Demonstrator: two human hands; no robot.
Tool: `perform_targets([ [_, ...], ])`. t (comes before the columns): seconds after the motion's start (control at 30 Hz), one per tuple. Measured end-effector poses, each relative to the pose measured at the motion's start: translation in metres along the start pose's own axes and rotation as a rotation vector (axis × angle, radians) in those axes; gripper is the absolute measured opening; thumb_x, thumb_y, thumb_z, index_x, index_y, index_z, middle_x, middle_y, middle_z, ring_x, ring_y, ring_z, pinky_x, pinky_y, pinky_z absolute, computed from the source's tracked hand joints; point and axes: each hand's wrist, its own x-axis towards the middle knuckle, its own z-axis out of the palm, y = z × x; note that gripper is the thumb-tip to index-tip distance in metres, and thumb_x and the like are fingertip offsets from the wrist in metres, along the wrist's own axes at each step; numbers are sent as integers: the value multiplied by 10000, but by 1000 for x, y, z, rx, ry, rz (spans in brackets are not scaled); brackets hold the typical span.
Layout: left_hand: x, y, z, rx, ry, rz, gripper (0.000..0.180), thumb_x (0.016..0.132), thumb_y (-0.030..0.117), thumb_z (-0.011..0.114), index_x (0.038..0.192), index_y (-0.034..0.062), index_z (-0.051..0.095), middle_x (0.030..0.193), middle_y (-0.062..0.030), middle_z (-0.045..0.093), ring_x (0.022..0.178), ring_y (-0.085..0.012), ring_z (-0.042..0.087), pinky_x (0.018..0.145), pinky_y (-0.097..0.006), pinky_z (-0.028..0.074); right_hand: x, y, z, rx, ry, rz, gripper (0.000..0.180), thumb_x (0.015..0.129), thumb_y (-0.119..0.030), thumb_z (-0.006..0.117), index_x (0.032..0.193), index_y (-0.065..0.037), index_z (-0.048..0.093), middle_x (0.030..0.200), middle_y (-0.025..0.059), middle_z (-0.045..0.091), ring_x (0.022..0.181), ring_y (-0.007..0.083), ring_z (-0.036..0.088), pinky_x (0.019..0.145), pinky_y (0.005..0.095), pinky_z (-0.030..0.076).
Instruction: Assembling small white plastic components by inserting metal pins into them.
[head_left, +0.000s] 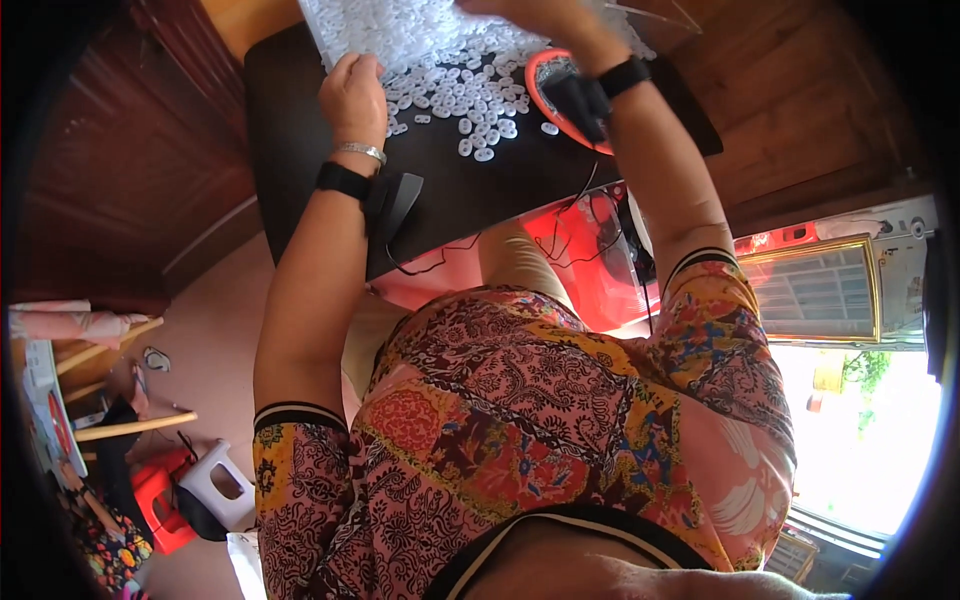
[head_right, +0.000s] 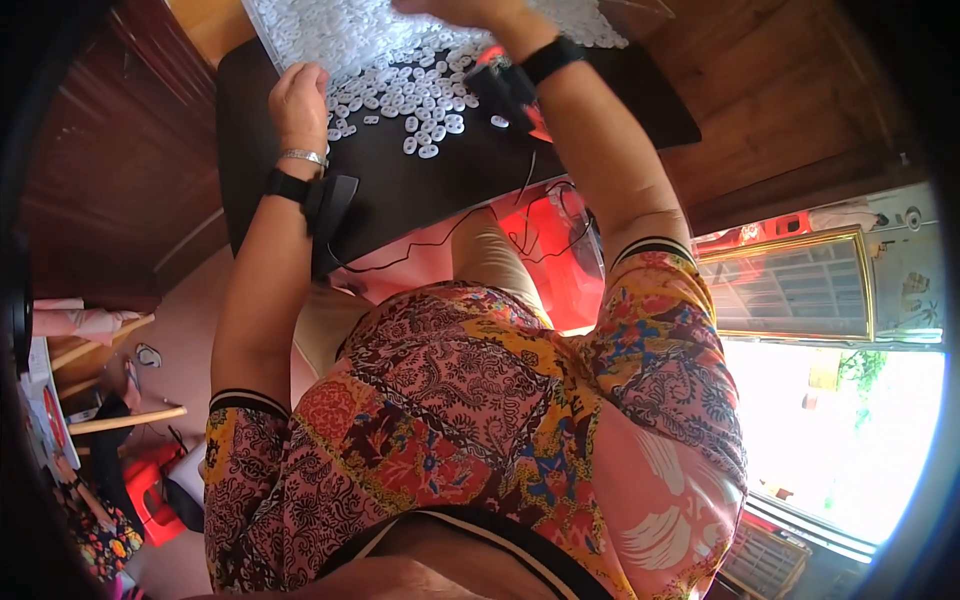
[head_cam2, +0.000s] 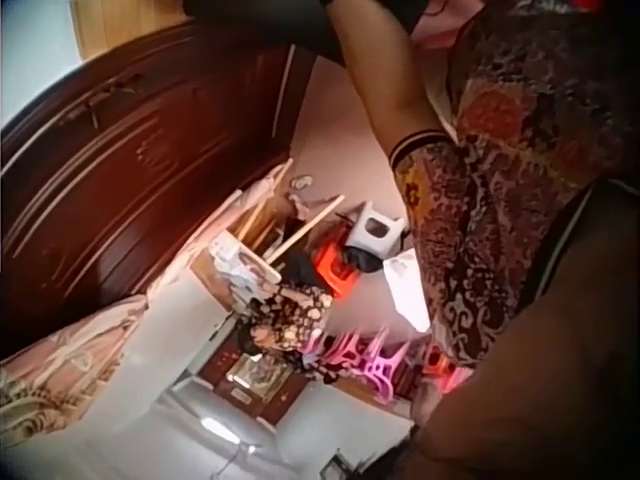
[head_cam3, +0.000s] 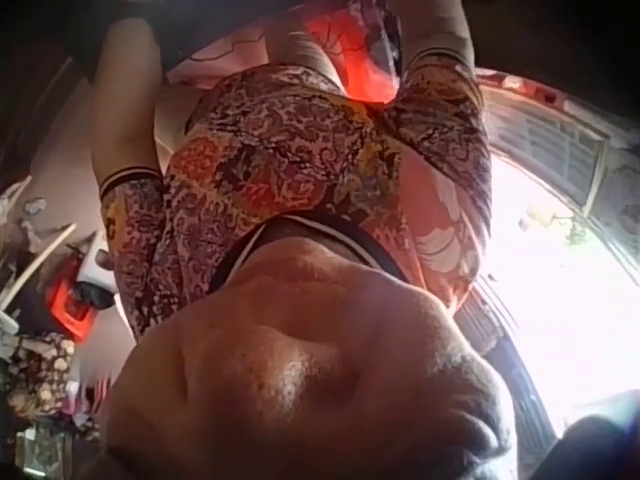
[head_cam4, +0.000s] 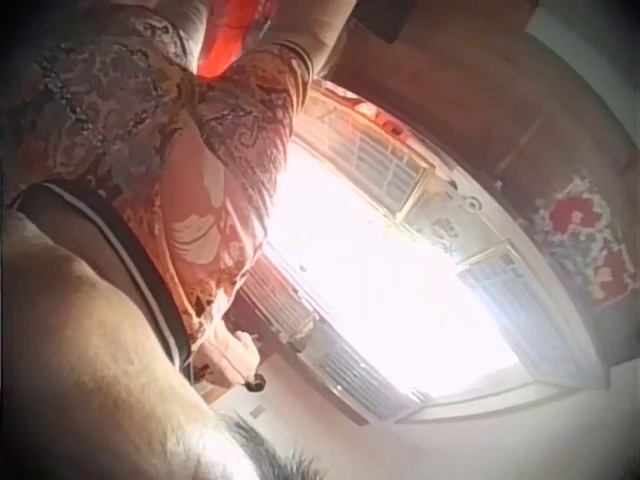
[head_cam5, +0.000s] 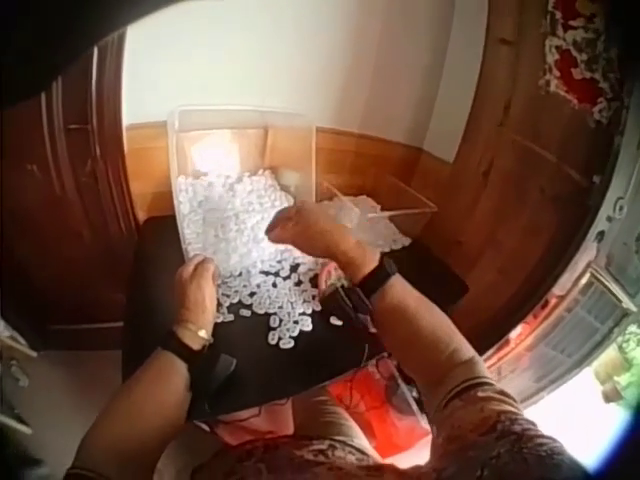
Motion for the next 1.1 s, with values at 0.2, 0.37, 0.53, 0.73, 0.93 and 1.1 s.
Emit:
perform_targets([
  [0.2, -2, 0, -4, -68, 37, -75, 226, 787, 169, 526, 686, -24, 586, 621, -67, 584, 601, -158, 521, 601, -290, 413, 24, -104, 27, 563, -447, 615, 206, 720, -212, 662, 857, -59, 673, 771, 83, 672, 719, 204, 639, 672, 307, 489],
  [0.37, -2, 2, -3, -102, -5, -80, 238, 805, 182, 541, 684, -17, 592, 617, -41, 580, 583, -117, 505, 574, -266, 399, 16, -107, 48, 322, -439, 544, 188, 728, -221, 634, 828, -64, 662, 757, 105, 658, 722, 272, 632, 660, 364, 489],
  [0.53, -2, 3, -7, -107, -24, -126, 235, 806, 175, 543, 678, -16, 592, 610, -24, 565, 550, -109, 486, 537, -262, 385, 16, -115, 56, 119, -380, 468, 162, 728, -213, 599, 830, -104, 664, 780, 93, 656, 768, 293, 632, 700, 417, 494],
  [0.73, -6, 14, -4, -122, -108, -203, 186, 804, 154, 547, 734, -8, 603, 591, -23, 534, 536, -91, 475, 467, -234, 368, 19, -85, 52, 121, -224, 634, 173, 753, -225, 572, 862, -129, 666, 812, 90, 657, 794, 310, 627, 709, 422, 492],
  [0.93, -17, 24, 2, -53, -253, -281, 150, 815, 133, 516, 851, 10, 596, 633, -26, 529, 541, -93, 481, 468, -228, 386, 22, -76, 57, 742, 86, 735, 231, 773, -195, 634, 833, 28, 652, 750, 125, 656, 682, 178, 599, 644, 309, 482],
  [1.1, -9, 16, -6, 144, -456, -139, 152, 830, 158, 510, 801, 25, 577, 633, -14, 525, 561, -90, 482, 485, -237, 395, 16, -82, 52, 844, 77, 856, 226, 769, -186, 652, 820, 35, 650, 726, 103, 647, 676, 144, 579, 635, 287, 475],
])
